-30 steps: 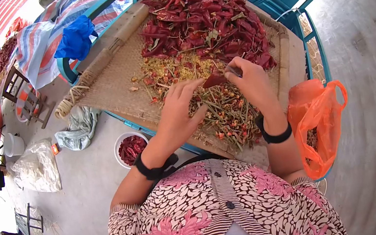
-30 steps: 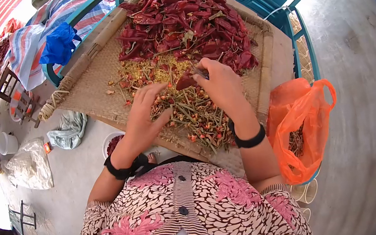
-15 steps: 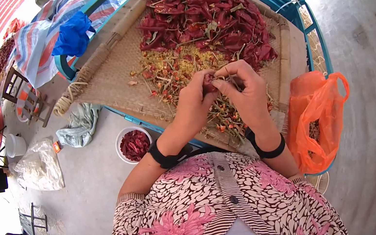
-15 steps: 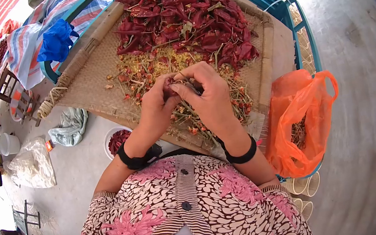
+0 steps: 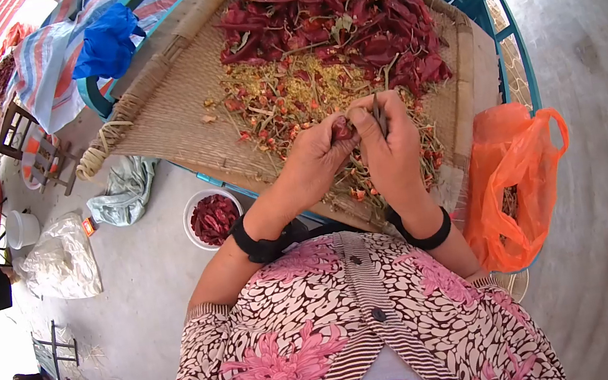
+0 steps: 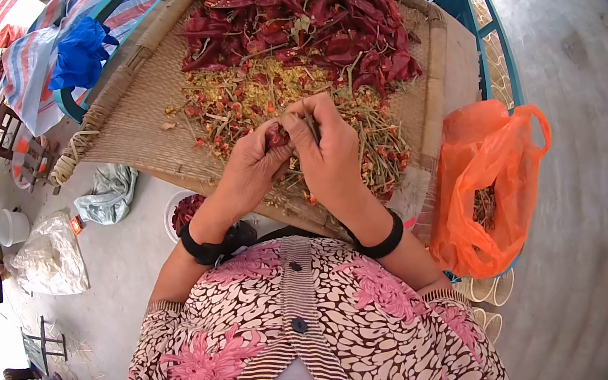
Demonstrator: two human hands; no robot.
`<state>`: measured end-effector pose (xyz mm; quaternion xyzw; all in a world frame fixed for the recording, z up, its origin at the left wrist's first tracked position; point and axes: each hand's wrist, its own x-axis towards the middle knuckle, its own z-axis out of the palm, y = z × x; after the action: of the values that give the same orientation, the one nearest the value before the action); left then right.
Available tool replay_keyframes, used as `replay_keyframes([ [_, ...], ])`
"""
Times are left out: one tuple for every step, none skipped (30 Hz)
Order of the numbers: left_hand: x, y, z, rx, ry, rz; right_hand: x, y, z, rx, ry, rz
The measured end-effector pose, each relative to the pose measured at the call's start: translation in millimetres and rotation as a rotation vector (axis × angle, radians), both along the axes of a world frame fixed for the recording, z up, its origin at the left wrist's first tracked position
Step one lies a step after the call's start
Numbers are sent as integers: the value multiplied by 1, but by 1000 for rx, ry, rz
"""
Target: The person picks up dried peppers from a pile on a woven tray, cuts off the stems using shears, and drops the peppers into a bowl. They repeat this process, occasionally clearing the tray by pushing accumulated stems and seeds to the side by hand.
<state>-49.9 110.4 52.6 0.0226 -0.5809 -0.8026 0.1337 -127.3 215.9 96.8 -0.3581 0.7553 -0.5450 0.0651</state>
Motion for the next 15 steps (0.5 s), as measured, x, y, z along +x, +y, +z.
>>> replay_keyframes([
  [1, -3, 5, -129, -14, 16, 0, -1, 2, -21, -137, -7],
  [1, -6, 6, -259, -28, 33, 0, -1, 6, -57, -268, 26],
  [0, -8, 2, -349, -2, 54, 0, 0, 8, -77, -374, 48],
  [-1, -10, -4, -440, 24, 75, -2, 1, 10, -98, -478, 70],
  [-1, -12, -8, -531, 52, 95, -3, 2, 11, -119, -581, 92],
  [-1, -14, -8, -567, 73, 96, -7, 3, 10, -129, -694, 89],
  [-1, -15, -8, -602, 95, 96, -10, 4, 8, -139, -807, 86],
  [0, -15, -8, -637, 116, 97, -12, 4, 6, -149, -921, 83],
  [0, -15, -10, -622, 113, 85, -13, 4, 5, -164, -956, 73],
  [-1, -15, -14, -608, 111, 74, -13, 4, 4, -178, -990, 65],
  [-2, -15, -16, -594, 110, 64, -13, 4, 3, -193, -1022, 57],
  [-2, -17, -16, -565, 108, 46, -13, 5, 1, -196, -1005, 77],
  [-1, -18, -15, -536, 104, 29, -13, 6, -2, -199, -988, 98],
  [0, -20, -13, -507, 101, 13, -13, 6, -3, -201, -971, 120],
  [3, -22, -7, -395, 33, -61, -13, 7, -1, -212, -1039, 134],
])
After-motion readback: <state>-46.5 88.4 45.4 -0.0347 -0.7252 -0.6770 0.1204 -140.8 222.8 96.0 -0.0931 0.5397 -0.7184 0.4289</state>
